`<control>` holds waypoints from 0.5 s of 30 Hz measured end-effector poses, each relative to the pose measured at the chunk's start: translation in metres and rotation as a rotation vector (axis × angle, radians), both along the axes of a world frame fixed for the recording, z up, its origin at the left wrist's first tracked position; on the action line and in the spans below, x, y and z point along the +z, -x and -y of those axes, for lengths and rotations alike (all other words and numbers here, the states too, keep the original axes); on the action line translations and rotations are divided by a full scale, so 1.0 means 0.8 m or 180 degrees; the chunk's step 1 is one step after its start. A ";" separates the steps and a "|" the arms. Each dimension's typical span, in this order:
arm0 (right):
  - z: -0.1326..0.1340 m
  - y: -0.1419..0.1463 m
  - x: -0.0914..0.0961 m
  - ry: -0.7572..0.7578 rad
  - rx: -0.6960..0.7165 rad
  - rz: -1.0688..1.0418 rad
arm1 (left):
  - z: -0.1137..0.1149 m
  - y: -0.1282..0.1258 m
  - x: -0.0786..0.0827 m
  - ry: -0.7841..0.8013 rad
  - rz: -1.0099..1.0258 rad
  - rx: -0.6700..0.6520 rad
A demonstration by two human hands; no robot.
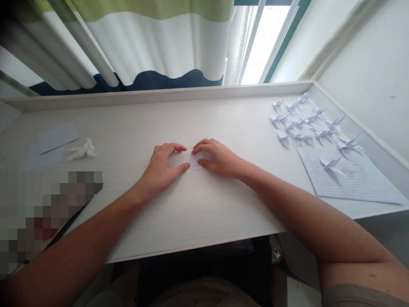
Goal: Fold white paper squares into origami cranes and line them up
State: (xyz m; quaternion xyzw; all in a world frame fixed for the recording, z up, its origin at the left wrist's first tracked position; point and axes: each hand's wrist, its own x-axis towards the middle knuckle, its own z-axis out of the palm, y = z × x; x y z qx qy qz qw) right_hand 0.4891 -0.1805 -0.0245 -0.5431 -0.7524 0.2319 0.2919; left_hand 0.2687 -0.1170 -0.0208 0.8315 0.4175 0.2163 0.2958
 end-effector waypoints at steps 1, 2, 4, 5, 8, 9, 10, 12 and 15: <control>0.001 -0.002 0.000 0.0003 0.0075 0.0030 | -0.001 0.000 -0.001 -0.0019 -0.0026 0.0036; 0.002 -0.004 0.001 0.0020 0.0148 0.0057 | -0.002 0.000 -0.002 -0.0030 -0.0052 0.0047; 0.003 -0.009 0.004 0.0090 0.0239 0.0099 | -0.004 0.001 -0.002 -0.0038 -0.0101 0.0007; 0.004 -0.011 0.005 0.0134 0.0260 0.0111 | -0.005 0.000 -0.002 -0.0038 -0.0121 -0.0022; 0.003 -0.013 0.007 0.0248 0.0318 0.0098 | -0.006 0.000 -0.001 -0.0034 -0.0158 -0.0069; 0.002 -0.012 0.007 0.0251 0.0315 0.0073 | -0.006 0.000 -0.001 -0.0030 -0.0160 -0.0080; 0.001 -0.010 0.006 0.0223 0.0272 0.0047 | -0.005 0.000 0.000 -0.0024 -0.0155 -0.0100; -0.001 -0.004 0.003 0.0068 0.0044 0.0005 | -0.005 0.000 0.000 -0.0012 -0.0136 -0.0142; -0.003 0.005 -0.003 -0.0146 -0.0222 0.0030 | -0.005 0.000 0.000 -0.0013 -0.0092 -0.0156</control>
